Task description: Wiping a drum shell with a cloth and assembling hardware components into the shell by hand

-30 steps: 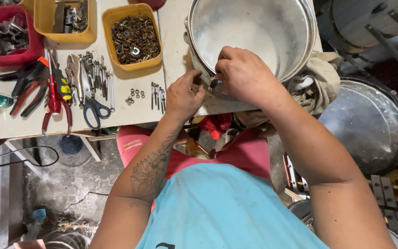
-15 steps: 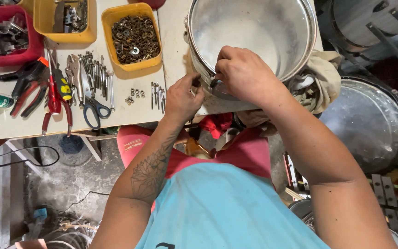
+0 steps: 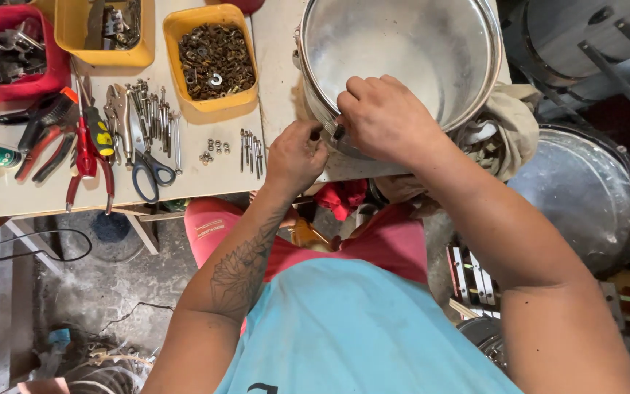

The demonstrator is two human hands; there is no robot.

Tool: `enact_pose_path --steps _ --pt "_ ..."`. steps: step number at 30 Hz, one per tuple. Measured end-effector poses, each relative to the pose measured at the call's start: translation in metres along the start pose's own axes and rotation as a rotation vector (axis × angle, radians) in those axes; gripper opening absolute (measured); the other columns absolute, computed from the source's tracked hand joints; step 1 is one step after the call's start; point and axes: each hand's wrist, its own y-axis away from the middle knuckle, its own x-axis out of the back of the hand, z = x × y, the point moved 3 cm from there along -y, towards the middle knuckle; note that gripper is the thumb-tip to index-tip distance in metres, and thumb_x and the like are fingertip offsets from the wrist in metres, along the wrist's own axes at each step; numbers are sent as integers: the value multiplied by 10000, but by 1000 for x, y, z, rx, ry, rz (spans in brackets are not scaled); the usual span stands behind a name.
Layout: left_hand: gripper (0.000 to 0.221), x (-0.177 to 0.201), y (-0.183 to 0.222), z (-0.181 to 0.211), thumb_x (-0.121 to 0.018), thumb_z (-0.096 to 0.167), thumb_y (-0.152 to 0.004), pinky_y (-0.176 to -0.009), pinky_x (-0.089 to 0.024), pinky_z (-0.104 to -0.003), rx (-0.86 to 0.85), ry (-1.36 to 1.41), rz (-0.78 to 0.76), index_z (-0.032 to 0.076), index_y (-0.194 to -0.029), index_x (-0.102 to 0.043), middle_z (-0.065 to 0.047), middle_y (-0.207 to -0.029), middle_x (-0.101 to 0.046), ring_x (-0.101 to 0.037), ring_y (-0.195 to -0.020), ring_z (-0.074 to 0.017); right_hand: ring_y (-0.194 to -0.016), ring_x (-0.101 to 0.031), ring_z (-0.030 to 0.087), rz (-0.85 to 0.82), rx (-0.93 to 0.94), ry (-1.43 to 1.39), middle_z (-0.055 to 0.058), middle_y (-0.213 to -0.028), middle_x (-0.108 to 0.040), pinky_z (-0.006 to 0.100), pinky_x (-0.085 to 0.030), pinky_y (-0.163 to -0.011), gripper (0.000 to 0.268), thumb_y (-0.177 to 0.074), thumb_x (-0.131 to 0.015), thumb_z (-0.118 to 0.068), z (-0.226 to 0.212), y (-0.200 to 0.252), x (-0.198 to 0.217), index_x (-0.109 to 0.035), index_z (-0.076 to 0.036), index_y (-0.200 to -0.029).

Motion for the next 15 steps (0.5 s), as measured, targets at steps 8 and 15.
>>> enact_pose_path --steps 8,15 --pt "329 -20 7 -20 -764 179 -782 -783 -606 -426 -67 27 63 120 -1102 -720 -86 -909 -676 -731 -889 -319 -587 -565 238 137 85 41 2 -786 -461 350 -435 -567 89 -887 -599 -163 4 4 -8 -565 -105 -830" --pt "300 -18 12 -20 -749 184 -784 -783 -604 -404 -34 34 36 145 -1080 -721 -63 -905 -653 -728 -886 -300 -584 -563 231 161 128 131 7 -769 -463 346 -424 -599 126 -913 -593 -210 5 4 -18 -549 -127 -829"
